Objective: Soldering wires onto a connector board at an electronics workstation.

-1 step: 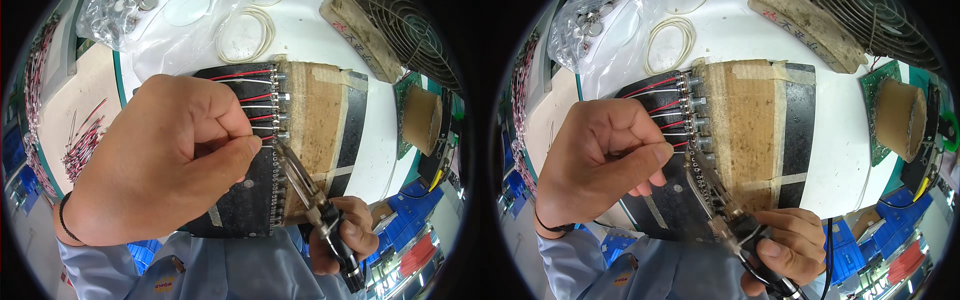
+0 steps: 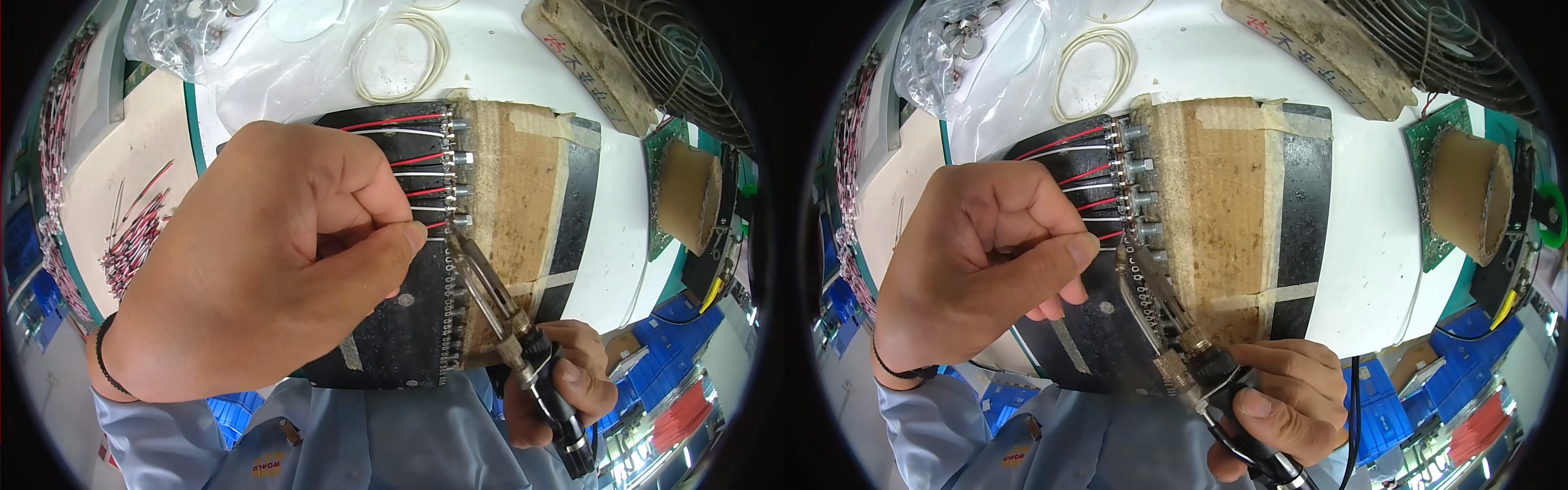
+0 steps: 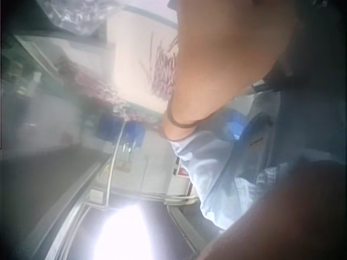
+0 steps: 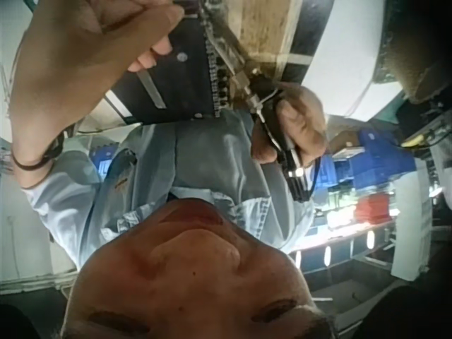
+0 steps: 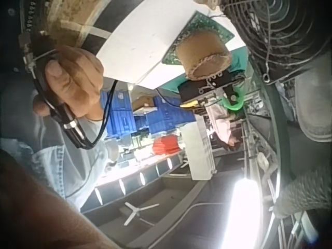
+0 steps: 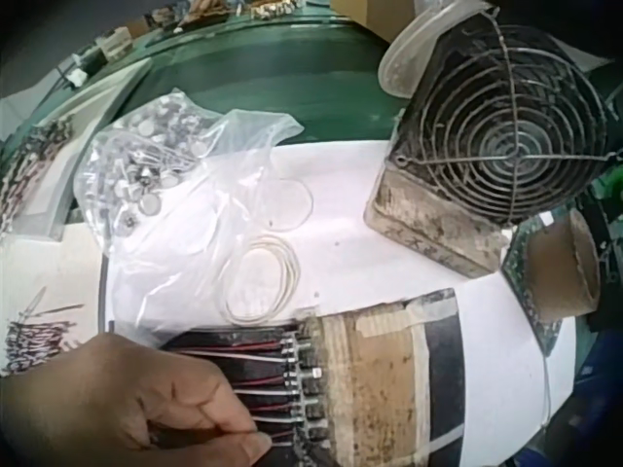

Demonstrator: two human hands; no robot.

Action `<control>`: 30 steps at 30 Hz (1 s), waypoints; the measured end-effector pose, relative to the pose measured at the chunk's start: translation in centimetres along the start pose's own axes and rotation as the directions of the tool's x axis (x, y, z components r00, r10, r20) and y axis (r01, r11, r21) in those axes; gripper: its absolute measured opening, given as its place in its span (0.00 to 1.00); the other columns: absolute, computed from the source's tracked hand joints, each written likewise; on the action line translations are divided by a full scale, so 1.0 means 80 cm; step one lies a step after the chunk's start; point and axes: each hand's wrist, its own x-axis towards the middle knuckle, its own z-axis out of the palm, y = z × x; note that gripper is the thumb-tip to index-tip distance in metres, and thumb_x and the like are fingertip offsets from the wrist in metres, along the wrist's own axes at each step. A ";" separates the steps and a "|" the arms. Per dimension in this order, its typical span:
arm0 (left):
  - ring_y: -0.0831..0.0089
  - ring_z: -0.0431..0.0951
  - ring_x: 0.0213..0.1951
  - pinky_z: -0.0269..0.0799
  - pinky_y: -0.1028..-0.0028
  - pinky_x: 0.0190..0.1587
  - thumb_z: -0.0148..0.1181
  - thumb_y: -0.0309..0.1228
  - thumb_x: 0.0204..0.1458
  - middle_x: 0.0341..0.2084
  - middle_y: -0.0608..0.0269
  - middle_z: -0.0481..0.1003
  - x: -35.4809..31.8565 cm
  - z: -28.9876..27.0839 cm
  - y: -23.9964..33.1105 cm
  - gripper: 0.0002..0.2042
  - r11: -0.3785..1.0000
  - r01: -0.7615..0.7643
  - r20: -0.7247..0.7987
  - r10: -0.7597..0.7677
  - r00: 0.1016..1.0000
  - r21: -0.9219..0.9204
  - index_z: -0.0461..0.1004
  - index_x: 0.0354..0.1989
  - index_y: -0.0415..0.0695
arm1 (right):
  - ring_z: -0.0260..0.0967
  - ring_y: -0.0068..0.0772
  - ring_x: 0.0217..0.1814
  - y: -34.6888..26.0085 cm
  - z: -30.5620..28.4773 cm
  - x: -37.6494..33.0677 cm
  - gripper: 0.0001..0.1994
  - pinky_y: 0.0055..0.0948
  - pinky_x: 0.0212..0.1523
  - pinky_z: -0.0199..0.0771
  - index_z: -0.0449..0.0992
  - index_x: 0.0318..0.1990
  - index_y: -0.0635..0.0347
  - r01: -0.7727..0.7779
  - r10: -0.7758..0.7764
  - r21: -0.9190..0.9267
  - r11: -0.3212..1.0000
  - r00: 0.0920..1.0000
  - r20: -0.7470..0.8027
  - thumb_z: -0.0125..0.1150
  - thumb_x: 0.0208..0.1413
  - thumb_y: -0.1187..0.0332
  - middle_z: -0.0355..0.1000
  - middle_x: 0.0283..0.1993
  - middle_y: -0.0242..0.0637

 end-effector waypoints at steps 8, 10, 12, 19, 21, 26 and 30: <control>0.81 0.76 0.21 0.71 0.82 0.23 0.60 0.22 0.55 0.20 0.57 0.78 0.000 0.002 -0.003 0.06 0.999 -0.040 -0.008 0.040 0.999 -0.011 0.73 0.28 0.33 | 0.71 0.38 0.21 -0.001 0.001 -0.001 0.26 0.31 0.24 0.70 0.68 0.45 0.68 -0.016 0.016 0.011 1.000 1.000 -0.010 0.62 0.57 0.50 0.71 0.20 0.43; 0.81 0.76 0.21 0.71 0.82 0.23 0.60 0.22 0.55 0.20 0.57 0.78 0.001 0.002 -0.004 0.06 0.999 -0.023 -0.017 0.023 1.000 -0.028 0.73 0.28 0.33 | 0.71 0.38 0.21 -0.002 0.000 -0.001 0.26 0.31 0.23 0.70 0.67 0.46 0.67 -0.037 0.037 0.005 0.999 0.999 -0.008 0.61 0.57 0.49 0.71 0.21 0.43; 0.81 0.76 0.21 0.71 0.82 0.23 0.60 0.22 0.55 0.20 0.57 0.78 0.001 0.003 -0.005 0.06 0.999 -0.032 -0.021 0.032 0.999 -0.028 0.73 0.28 0.33 | 0.71 0.37 0.22 -0.002 -0.001 0.000 0.26 0.31 0.23 0.70 0.67 0.46 0.67 -0.023 0.023 -0.019 1.000 1.000 0.004 0.60 0.58 0.49 0.71 0.21 0.43; 0.81 0.76 0.21 0.71 0.83 0.23 0.60 0.21 0.55 0.20 0.57 0.78 0.000 0.002 -0.007 0.06 0.999 -0.036 -0.020 0.036 0.999 -0.025 0.73 0.28 0.33 | 0.72 0.38 0.24 -0.010 0.000 -0.003 0.27 0.27 0.23 0.71 0.65 0.50 0.65 -0.112 0.112 0.003 0.994 0.993 -0.038 0.57 0.60 0.48 0.72 0.24 0.47; 0.81 0.76 0.21 0.71 0.83 0.23 0.60 0.21 0.55 0.20 0.57 0.78 0.001 0.002 -0.007 0.05 0.999 -0.047 -0.019 0.047 0.999 -0.027 0.73 0.28 0.33 | 0.72 0.38 0.24 -0.012 0.001 -0.005 0.27 0.26 0.22 0.71 0.65 0.51 0.64 -0.129 0.129 0.001 0.992 0.991 -0.041 0.57 0.61 0.48 0.72 0.25 0.48; 0.81 0.76 0.21 0.71 0.82 0.23 0.60 0.21 0.55 0.20 0.56 0.78 0.000 0.006 -0.002 0.05 0.999 -0.033 -0.042 0.033 0.999 0.004 0.73 0.29 0.32 | 0.69 0.38 0.21 -0.010 0.006 -0.006 0.28 0.32 0.21 0.66 0.66 0.50 0.65 -0.049 0.044 -0.053 0.997 0.996 -0.082 0.57 0.59 0.45 0.71 0.24 0.44; 0.80 0.77 0.21 0.72 0.82 0.23 0.60 0.21 0.55 0.20 0.57 0.77 -0.008 0.020 0.003 0.05 0.997 -0.048 -0.143 0.040 0.989 -0.057 0.73 0.29 0.32 | 0.68 0.38 0.19 -0.008 0.009 -0.004 0.29 0.34 0.21 0.63 0.67 0.49 0.65 -0.035 0.028 -0.069 0.997 0.995 -0.100 0.58 0.57 0.44 0.70 0.23 0.42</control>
